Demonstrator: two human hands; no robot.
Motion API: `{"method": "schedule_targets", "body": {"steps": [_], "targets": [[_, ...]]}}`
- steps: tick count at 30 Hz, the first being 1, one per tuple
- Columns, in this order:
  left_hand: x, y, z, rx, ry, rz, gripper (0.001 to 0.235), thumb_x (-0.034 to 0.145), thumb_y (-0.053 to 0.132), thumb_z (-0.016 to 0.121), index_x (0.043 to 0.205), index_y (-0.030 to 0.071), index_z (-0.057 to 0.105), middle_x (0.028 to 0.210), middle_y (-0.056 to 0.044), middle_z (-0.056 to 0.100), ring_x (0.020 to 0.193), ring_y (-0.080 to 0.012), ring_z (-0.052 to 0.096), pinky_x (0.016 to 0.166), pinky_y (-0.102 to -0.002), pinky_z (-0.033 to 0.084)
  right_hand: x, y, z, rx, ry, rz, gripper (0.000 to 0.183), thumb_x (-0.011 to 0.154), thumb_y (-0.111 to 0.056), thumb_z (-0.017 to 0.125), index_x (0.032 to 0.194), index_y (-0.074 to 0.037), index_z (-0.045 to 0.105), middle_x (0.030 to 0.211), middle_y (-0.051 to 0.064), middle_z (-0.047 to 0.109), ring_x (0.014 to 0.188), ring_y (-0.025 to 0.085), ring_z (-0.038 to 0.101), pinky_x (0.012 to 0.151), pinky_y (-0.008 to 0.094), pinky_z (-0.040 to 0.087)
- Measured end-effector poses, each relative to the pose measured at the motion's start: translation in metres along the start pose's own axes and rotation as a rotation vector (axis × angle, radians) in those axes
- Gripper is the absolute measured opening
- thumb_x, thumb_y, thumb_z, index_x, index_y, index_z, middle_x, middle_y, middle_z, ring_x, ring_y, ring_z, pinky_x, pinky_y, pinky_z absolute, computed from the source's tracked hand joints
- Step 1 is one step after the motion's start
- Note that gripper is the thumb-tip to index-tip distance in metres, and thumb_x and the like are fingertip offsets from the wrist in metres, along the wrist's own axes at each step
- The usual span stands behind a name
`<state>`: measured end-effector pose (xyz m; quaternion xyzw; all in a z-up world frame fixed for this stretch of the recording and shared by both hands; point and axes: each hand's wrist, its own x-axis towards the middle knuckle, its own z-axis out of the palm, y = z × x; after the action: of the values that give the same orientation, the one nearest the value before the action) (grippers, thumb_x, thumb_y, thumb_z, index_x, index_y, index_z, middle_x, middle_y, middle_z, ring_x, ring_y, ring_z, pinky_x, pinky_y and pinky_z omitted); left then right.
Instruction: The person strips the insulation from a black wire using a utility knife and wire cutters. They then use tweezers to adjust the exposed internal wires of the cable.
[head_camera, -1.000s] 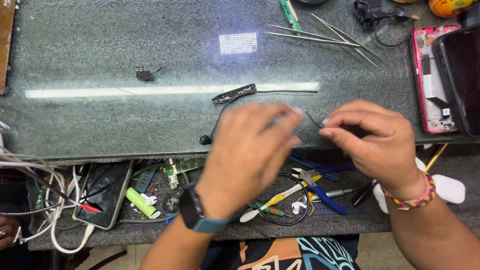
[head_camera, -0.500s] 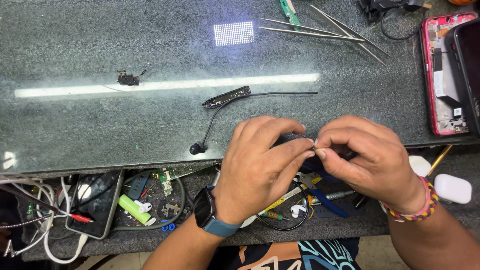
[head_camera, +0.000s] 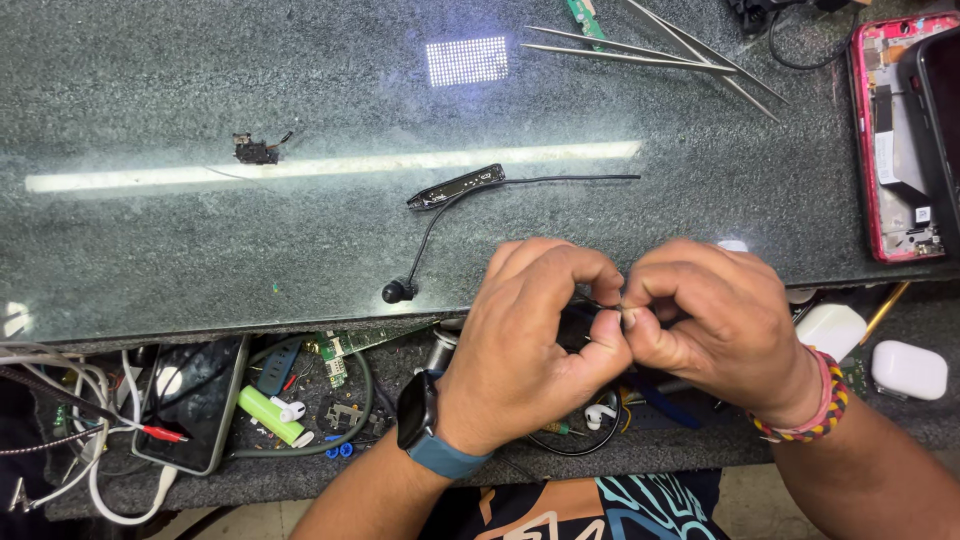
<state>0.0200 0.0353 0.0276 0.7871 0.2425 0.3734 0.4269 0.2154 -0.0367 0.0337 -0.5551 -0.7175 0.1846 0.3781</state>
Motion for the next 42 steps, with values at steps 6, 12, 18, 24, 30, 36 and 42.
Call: {"method": "schedule_targets", "body": {"steps": [6, 12, 18, 24, 30, 36, 42], "targets": [[-0.004, -0.006, -0.005, -0.061, -0.103, 0.007, 0.035, 0.088, 0.011, 0.074, 0.114, 0.007, 0.051, 0.100, -0.005, 0.063, 0.098, -0.0261, 0.063, 0.096, -0.037, 0.048, 0.000, 0.000, 0.003, -0.040, -0.047, -0.070, 0.016, 0.089, -0.014, 0.071, 0.090, -0.006, 0.058, 0.080, 0.005, 0.062, 0.065, 0.021, 0.062, 0.057, 0.034, 0.048], [-0.006, -0.010, -0.008, -0.101, -0.137, 0.008, 0.036, 0.089, 0.012, 0.073, 0.115, 0.006, 0.050, 0.102, -0.006, 0.064, 0.098, -0.0257, 0.063, 0.097, -0.037, 0.048, -0.002, 0.001, 0.006, -0.095, -0.054, -0.112, 0.015, 0.088, -0.011, 0.069, 0.091, -0.006, 0.056, 0.080, 0.006, 0.061, 0.063, 0.023, 0.060, 0.054, 0.037, 0.045], [-0.005, -0.011, -0.006, -0.125, -0.143, -0.014, 0.036, 0.089, 0.012, 0.072, 0.114, 0.007, 0.048, 0.102, -0.005, 0.065, 0.097, -0.0231, 0.063, 0.097, -0.035, 0.048, -0.002, 0.000, 0.007, -0.089, -0.045, -0.100, 0.014, 0.089, -0.010, 0.067, 0.092, -0.005, 0.055, 0.079, 0.006, 0.060, 0.061, 0.021, 0.059, 0.052, 0.036, 0.045], [-0.008, -0.011, -0.006, -0.173, -0.120, -0.057, 0.038, 0.087, 0.007, 0.073, 0.112, 0.006, 0.046, 0.108, -0.005, 0.064, 0.102, -0.0226, 0.063, 0.098, -0.035, 0.052, -0.010, 0.004, 0.006, -0.093, 0.004, -0.097, 0.013, 0.093, -0.010, 0.064, 0.094, -0.004, 0.053, 0.081, 0.008, 0.058, 0.066, 0.023, 0.059, 0.057, 0.035, 0.047], [-0.012, -0.018, -0.009, -0.348, -0.105, -0.092, 0.039, 0.092, -0.005, 0.070, 0.112, 0.006, 0.038, 0.105, -0.006, 0.060, 0.097, -0.0131, 0.063, 0.093, -0.027, 0.054, -0.014, 0.018, -0.010, -0.185, 0.146, -0.057, 0.010, 0.095, -0.011, 0.061, 0.092, -0.005, 0.054, 0.089, 0.009, 0.059, 0.070, 0.021, 0.059, 0.064, 0.032, 0.049], [-0.017, -0.023, -0.011, -0.625, -0.079, -0.168, 0.042, 0.096, -0.008, 0.070, 0.118, 0.009, 0.038, 0.108, -0.009, 0.063, 0.101, -0.0113, 0.062, 0.095, -0.028, 0.054, -0.006, 0.018, -0.029, -0.253, 0.273, 0.313, 0.007, 0.094, -0.001, 0.069, 0.094, 0.006, 0.066, 0.092, 0.014, 0.065, 0.064, 0.018, 0.058, 0.059, 0.032, 0.048], [-0.017, -0.024, -0.009, -0.779, -0.056, -0.207, 0.043, 0.101, -0.009, 0.069, 0.116, 0.011, 0.035, 0.109, -0.014, 0.065, 0.105, -0.0147, 0.066, 0.098, -0.031, 0.055, 0.004, 0.008, -0.027, -0.352, 0.203, 0.120, 0.013, 0.094, 0.003, 0.079, 0.103, 0.004, 0.070, 0.102, 0.014, 0.069, 0.088, 0.016, 0.066, 0.073, 0.029, 0.053]]}}
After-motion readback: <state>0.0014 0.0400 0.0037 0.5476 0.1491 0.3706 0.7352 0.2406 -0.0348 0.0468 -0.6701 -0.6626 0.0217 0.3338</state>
